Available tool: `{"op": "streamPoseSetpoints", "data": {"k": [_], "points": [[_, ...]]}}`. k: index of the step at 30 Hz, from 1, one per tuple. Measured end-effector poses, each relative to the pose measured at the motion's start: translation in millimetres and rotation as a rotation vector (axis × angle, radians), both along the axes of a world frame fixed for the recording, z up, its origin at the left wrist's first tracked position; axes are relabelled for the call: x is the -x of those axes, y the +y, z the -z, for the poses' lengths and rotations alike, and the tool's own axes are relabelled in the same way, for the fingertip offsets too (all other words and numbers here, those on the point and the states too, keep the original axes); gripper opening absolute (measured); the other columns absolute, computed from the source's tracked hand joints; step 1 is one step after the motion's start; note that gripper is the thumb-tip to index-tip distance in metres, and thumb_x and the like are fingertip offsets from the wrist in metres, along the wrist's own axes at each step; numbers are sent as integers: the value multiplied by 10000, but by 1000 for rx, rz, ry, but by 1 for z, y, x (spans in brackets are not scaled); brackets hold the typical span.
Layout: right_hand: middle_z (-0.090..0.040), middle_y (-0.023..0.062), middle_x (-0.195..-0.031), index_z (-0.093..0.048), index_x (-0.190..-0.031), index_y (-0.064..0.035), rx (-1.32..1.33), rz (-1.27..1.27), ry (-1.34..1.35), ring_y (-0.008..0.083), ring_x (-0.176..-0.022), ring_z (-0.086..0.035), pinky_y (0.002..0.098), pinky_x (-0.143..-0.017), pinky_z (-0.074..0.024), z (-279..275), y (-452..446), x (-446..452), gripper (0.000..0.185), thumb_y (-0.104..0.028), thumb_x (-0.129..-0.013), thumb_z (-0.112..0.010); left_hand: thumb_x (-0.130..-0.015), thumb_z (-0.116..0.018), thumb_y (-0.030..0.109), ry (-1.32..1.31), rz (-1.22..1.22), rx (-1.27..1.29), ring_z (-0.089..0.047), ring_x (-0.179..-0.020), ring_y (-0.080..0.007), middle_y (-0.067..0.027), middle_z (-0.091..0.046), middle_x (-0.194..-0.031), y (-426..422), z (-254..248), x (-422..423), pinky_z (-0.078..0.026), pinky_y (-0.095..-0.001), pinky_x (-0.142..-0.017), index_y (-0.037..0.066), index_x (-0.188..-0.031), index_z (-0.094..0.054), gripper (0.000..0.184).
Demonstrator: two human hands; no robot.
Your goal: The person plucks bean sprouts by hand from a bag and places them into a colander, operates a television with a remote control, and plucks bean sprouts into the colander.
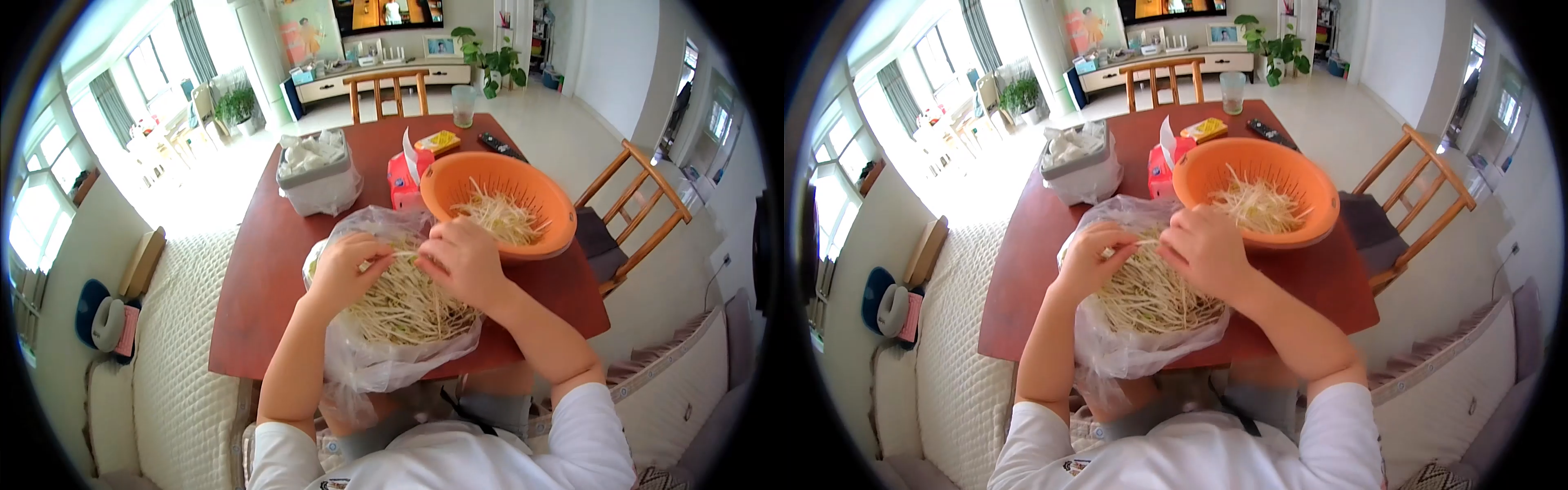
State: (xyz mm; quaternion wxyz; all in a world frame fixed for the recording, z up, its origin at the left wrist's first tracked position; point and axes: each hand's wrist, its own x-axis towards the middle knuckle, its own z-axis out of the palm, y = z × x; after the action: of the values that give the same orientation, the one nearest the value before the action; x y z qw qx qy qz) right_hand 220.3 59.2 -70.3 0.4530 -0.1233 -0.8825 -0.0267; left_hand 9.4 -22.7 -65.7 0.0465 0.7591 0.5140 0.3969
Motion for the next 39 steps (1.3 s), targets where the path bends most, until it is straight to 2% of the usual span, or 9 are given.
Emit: {"op": "streamPoseSetpoints", "data": {"k": [4, 8, 11, 12, 16, 21, 25, 31, 39], "points": [[-545, 30, -792, -599, -754, -103, -27, -42, 13, 236, -736, -538, 371, -638, -435, 0, -3, 3, 129, -174, -726, -703, -781, -683, 66, -27, 30, -4, -602, -747, -261, -90, -649, -803, -2, -2, -5, -472, -356, -671, 53, -898, -680, 117], [-580, 47, -804, -592, -759, -65, 215, -211, 126, 253, -724, -550, 373, -644, -436, -2, -10, 6, 110, -87, -740, -698, -788, -669, 49, 34, 65, -45, -602, -799, -256, -66, -657, -838, -1, -1, 0, -473, -357, -734, 63, -906, -684, 120], [-585, 67, -789, -583, -756, -45, 456, -343, 272, 275, -720, -555, 380, -645, -438, 1, -13, 8, 117, -67, -749, -698, -806, -672, 53, -86, 70, -82, -606, -823, -217, -46, -651, -872, 0, 1, 0, -472, -330, -767, 54, -924, -681, 119], [-586, 74, -795, -583, -766, -42, 398, -339, 227, 272, -730, -560, 370, -654, -444, 0, -12, 8, 112, -64, -757, -692, -812, -673, 54, -126, 64, -76, -610, -823, -196, -39, -650, -877, 0, 3, 1, -474, -317, -769, 48, -932, -678, 120], [-584, 99, -819, -578, -796, -35, 321, -256, -36, 279, -769, -575, 355, -689, -461, 7, -3, 0, 101, -56, -775, -675, -867, -653, 60, -722, 62, 294, -580, -844, -70, -9, -633, -857, -1, 4, 9, -468, -231, -759, -4, -991, -644, 140], [-556, 97, -776, -584, -823, -55, 287, -135, 18, 336, -774, -581, 405, -668, -478, 10, -14, 11, 89, -77, -771, -652, -910, -582, 68, -964, 264, 291, -576, -787, -95, -16, -607, -885, 5, 7, 24, -457, -226, -720, 14, -1001, -599, 107], [-571, 99, -911, -629, -899, -88, 392, -174, -133, 302, -876, -583, 399, -706, -484, 19, -6, 14, 134, -117, -771, -661, -962, -514, 156, -930, 282, 401, -477, -700, -86, -5, -541, -810, 6, 3, 23, -399, -216, -644, 45, -976, -537, 114], [-576, 93, -865, -651, -894, -86, 280, -108, -396, 282, -848, -592, 401, -729, -482, -4, -8, 50, 161, -203, -785, -665, -976, -487, 168, -938, 279, 389, -476, -703, -88, -4, -531, -816, 3, 1, 27, -398, -224, -649, 40, -964, -543, 140], [-597, 80, -793, -645, -805, -82, 411, -42, -463, 285, -834, -606, 415, -693, -492, -7, 9, 70, 151, -227, -766, -643, -974, -483, 160, -892, 144, 334, -612, -947, -155, -70, -637, -998, 2, 2, 38, -481, -301, -879, -15, -1051, -609, 229]]}}
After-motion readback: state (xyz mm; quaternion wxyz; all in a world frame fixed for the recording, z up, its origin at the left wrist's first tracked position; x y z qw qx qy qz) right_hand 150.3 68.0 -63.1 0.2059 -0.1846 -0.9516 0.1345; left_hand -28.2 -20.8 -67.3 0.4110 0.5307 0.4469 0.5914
